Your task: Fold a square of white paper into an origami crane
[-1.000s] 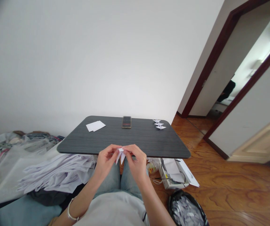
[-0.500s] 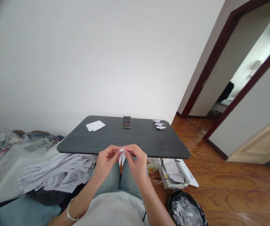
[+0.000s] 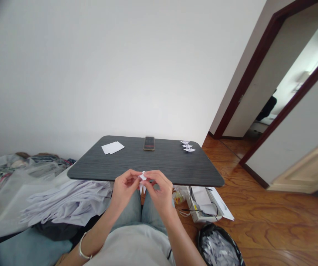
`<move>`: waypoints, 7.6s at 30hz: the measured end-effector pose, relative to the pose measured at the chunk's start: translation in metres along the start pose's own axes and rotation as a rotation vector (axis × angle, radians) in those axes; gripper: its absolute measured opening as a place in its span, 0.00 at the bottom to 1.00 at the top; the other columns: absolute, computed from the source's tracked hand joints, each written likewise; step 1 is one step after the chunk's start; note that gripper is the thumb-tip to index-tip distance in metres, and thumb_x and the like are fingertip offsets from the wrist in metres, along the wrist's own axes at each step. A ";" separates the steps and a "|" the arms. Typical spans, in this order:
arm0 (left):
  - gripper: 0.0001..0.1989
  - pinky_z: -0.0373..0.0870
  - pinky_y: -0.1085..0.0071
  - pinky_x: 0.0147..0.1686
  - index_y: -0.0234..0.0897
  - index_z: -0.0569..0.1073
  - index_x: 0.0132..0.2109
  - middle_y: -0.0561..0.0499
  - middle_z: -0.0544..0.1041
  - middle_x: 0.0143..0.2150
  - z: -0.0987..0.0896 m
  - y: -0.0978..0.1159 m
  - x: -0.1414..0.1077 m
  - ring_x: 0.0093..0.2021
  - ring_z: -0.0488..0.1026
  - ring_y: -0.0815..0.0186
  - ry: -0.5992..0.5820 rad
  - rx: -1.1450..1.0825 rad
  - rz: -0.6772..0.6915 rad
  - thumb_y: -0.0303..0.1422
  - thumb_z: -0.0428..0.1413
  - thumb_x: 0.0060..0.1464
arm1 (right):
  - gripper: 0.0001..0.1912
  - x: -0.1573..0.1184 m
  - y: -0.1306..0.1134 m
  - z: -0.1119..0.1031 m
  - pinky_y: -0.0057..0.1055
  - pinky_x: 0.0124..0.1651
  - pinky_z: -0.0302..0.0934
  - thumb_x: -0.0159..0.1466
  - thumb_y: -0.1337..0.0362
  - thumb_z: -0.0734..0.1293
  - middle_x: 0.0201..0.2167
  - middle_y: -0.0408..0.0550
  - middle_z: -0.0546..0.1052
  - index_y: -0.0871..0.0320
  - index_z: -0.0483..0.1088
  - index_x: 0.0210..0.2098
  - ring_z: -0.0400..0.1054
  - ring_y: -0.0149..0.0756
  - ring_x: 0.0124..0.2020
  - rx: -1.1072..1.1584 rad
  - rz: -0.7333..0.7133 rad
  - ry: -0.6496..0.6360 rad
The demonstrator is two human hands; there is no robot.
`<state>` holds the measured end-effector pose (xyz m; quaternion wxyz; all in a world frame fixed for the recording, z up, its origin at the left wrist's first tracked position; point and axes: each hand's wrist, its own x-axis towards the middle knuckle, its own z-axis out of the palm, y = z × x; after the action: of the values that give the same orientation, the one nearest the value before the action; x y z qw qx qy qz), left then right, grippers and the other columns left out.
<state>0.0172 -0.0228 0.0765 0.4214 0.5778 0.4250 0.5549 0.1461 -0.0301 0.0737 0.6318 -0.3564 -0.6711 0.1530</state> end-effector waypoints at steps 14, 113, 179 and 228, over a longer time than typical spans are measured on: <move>0.08 0.66 0.77 0.23 0.34 0.74 0.34 0.55 0.70 0.21 -0.001 0.001 -0.002 0.22 0.68 0.71 0.018 0.121 0.074 0.33 0.55 0.48 | 0.05 0.001 -0.001 0.001 0.29 0.29 0.65 0.58 0.69 0.65 0.29 0.46 0.77 0.54 0.72 0.30 0.71 0.36 0.31 -0.024 0.001 0.040; 0.04 0.70 0.75 0.33 0.37 0.70 0.32 0.52 0.68 0.33 -0.002 -0.014 0.005 0.35 0.69 0.69 0.287 0.011 0.274 0.25 0.54 0.47 | 0.13 -0.003 0.020 0.015 0.22 0.19 0.57 0.52 0.56 0.68 0.16 0.42 0.73 0.59 0.69 0.21 0.65 0.27 0.15 0.456 0.701 -0.280; 0.03 0.68 0.73 0.37 0.35 0.75 0.26 0.53 0.77 0.29 0.008 -0.021 0.007 0.33 0.73 0.68 0.318 -0.346 0.016 0.24 0.59 0.39 | 0.08 -0.011 0.016 0.009 0.33 0.35 0.65 0.56 0.72 0.66 0.32 0.47 0.73 0.54 0.72 0.34 0.68 0.37 0.34 -0.086 -0.103 0.015; 0.10 0.72 0.73 0.30 0.34 0.70 0.32 0.57 0.66 0.27 0.009 -0.020 0.004 0.28 0.69 0.72 0.199 -0.485 -0.079 0.31 0.62 0.41 | 0.11 -0.005 0.023 0.014 0.22 0.16 0.54 0.55 0.59 0.67 0.17 0.45 0.73 0.61 0.70 0.22 0.62 0.26 0.15 0.368 0.562 -0.019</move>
<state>0.0261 -0.0139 0.0579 0.5252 0.3854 0.3413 0.6776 0.1393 -0.0142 0.0530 0.6123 -0.4060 -0.5137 0.4431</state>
